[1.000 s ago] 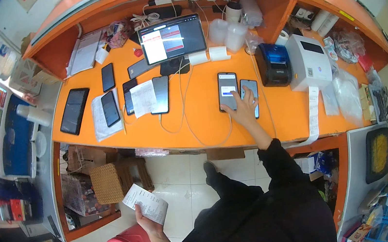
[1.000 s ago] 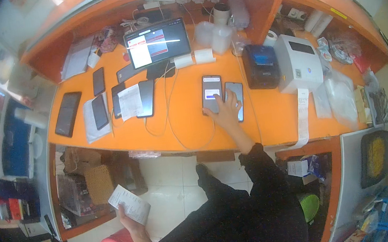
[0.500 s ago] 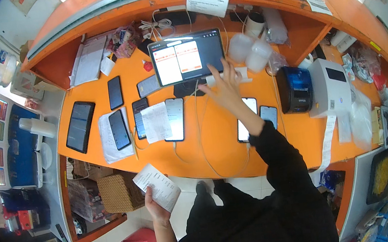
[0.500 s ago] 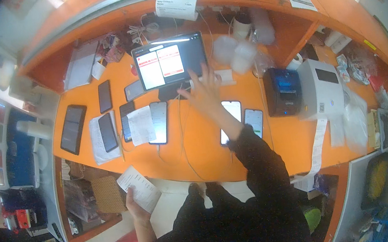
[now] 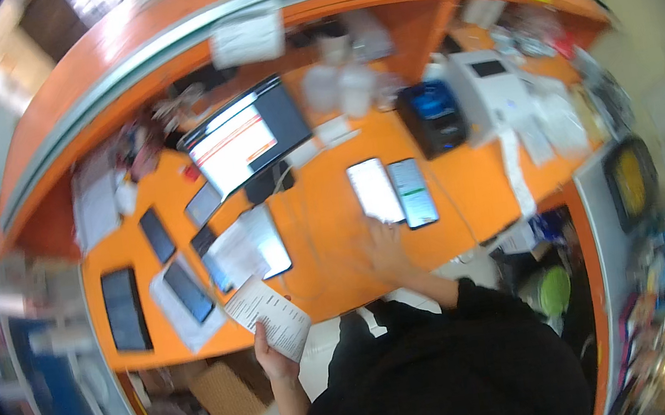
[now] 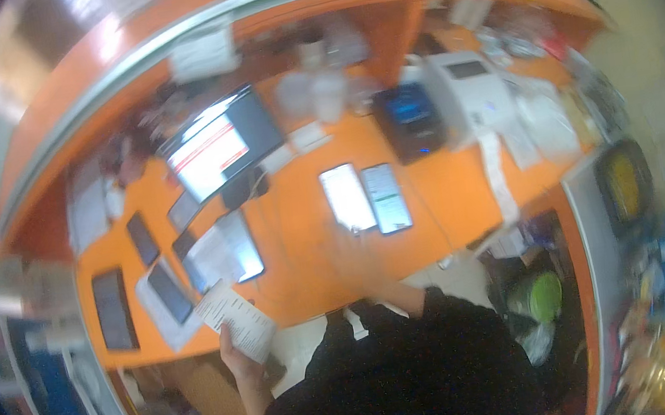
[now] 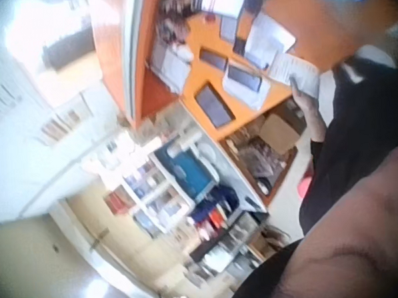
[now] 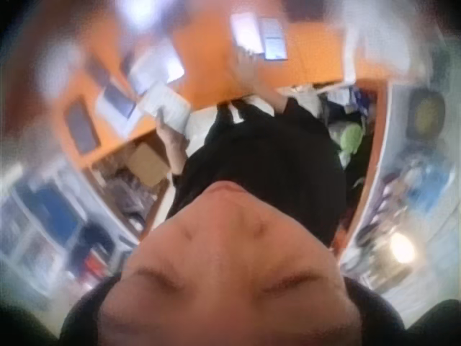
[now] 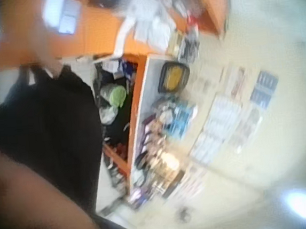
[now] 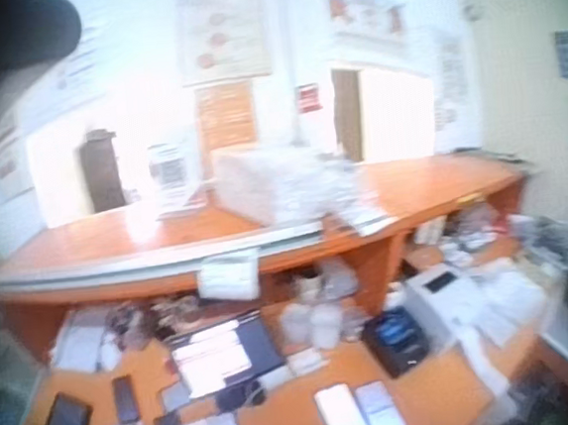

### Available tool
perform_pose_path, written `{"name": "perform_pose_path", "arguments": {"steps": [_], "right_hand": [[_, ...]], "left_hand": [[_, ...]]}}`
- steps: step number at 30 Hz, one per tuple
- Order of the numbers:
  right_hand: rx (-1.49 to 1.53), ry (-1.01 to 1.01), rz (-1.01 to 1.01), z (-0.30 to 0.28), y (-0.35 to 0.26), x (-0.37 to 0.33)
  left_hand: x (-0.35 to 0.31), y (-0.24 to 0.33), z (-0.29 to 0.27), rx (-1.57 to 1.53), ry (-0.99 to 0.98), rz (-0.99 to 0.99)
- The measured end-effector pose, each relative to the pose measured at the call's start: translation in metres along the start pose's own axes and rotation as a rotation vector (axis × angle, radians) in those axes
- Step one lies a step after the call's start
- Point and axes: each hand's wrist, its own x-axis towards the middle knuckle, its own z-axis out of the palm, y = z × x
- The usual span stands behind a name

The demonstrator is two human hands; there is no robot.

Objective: The person assembles takeout food orders by placing fried chicken and scrambled eggs into paper boxes, adding condiment packets, and handling receipts. They move between a heated display case, a prep counter, and a beverage machine while organizing items.

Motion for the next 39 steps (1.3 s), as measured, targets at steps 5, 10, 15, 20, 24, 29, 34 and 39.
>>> {"name": "perform_pose_path", "arguments": {"steps": [5,10,15,20,24,29,34,39], "right_hand": [[0.398,-0.162,0.35,-0.055,-0.038,-0.148],[0.432,-0.665,1.037,-0.065,-0.063,-0.308],[0.374,-0.582,1.497,-0.082,-0.105,-0.445],[0.606,-0.424,1.729,-0.081,-0.139,-0.574],[0.442,-0.472,1.681,-0.119,-0.122,-0.618],[0.312,-0.508,1.349,-0.136,-0.037,-0.612],[0.408,-0.165,0.806,-0.122,0.042,-0.541],[1.367,0.143,0.735,-0.062,0.086,-0.352]], "left_hand": [[0.041,-0.023,0.059,0.165,-0.389,-0.18],[0.021,-0.093,0.139,0.31,-0.782,-0.531],[-0.088,-0.195,0.215,0.463,-1.114,-0.725],[-0.193,-0.326,0.207,0.645,-1.054,-1.174],[-0.276,-0.401,0.185,0.73,-1.101,-1.57],[-0.293,-0.379,0.192,0.683,-1.234,-1.349],[-0.249,-0.319,0.183,0.77,-0.961,-1.144],[-0.168,-0.248,0.153,0.579,-0.664,-1.007]]}}
